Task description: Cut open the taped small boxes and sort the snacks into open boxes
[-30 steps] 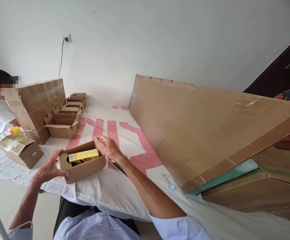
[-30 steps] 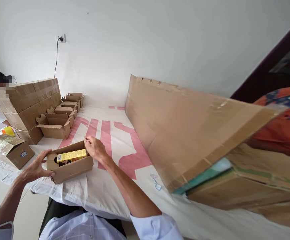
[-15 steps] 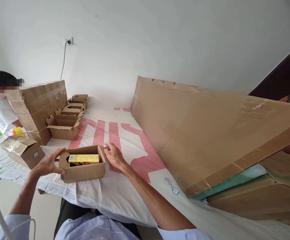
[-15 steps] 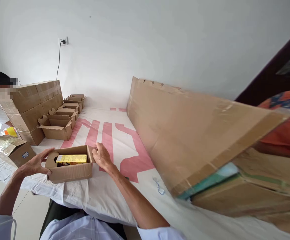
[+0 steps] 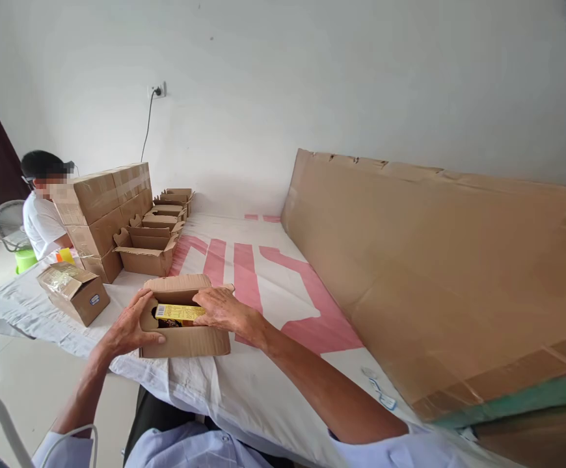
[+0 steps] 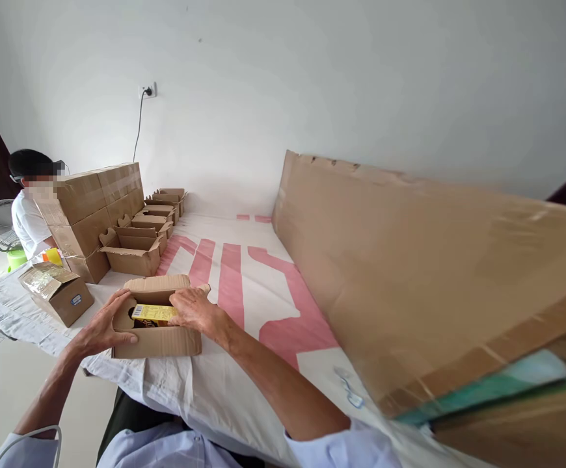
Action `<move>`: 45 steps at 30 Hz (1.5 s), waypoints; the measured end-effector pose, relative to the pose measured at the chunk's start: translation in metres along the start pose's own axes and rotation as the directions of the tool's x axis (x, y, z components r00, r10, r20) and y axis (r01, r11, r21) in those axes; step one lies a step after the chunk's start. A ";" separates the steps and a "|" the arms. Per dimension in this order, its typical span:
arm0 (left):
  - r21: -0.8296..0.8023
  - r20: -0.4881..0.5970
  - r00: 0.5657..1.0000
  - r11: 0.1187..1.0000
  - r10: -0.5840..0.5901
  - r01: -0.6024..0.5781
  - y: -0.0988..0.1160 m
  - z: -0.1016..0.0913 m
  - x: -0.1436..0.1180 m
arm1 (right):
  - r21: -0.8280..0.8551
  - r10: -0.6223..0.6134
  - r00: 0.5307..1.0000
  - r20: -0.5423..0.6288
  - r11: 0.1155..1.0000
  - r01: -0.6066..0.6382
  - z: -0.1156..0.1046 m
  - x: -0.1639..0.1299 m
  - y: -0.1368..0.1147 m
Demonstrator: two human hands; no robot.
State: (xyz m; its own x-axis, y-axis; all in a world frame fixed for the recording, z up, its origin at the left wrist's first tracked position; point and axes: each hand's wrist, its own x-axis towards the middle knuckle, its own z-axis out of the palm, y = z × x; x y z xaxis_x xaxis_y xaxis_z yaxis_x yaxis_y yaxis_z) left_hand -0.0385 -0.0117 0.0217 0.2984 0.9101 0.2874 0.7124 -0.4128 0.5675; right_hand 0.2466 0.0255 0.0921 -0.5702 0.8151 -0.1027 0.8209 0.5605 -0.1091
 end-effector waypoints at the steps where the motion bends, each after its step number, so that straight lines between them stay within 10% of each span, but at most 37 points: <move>1: 0.001 -0.004 1.000 1.000 -0.004 0.004 0.000 0.003 -0.001 | -0.012 0.009 0.999 0.031 1.000 -0.009 -0.002 0.001 0.000; 10: -0.016 -0.017 0.999 0.999 -0.048 0.048 -0.010 0.011 -0.003 | -0.023 0.004 0.996 0.086 1.000 -0.002 -0.002 0.002 0.000; 20: -0.049 -0.002 0.997 0.996 -0.078 0.078 -0.002 0.006 -0.003 | 0.302 -0.103 0.971 -0.213 0.939 0.166 0.022 0.002 0.031; 28: -0.062 -0.005 1.000 0.998 -0.030 0.029 0.010 0.000 0.001 | 0.662 -0.030 0.897 -0.442 0.664 0.348 0.032 0.008 0.050; 45: -0.126 -0.201 0.979 0.992 -0.019 -0.007 0.015 0.001 0.014 | 0.908 0.206 0.893 -0.400 0.219 0.356 0.035 0.018 0.060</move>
State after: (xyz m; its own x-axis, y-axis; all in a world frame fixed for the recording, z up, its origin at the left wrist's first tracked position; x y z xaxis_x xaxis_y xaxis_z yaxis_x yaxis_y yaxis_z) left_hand -0.0231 -0.0047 0.0334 0.1508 0.8920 0.4261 0.6247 -0.4200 0.6583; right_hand 0.2843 0.0691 0.0489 -0.3273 0.9021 0.2813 -0.0515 0.2803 -0.9585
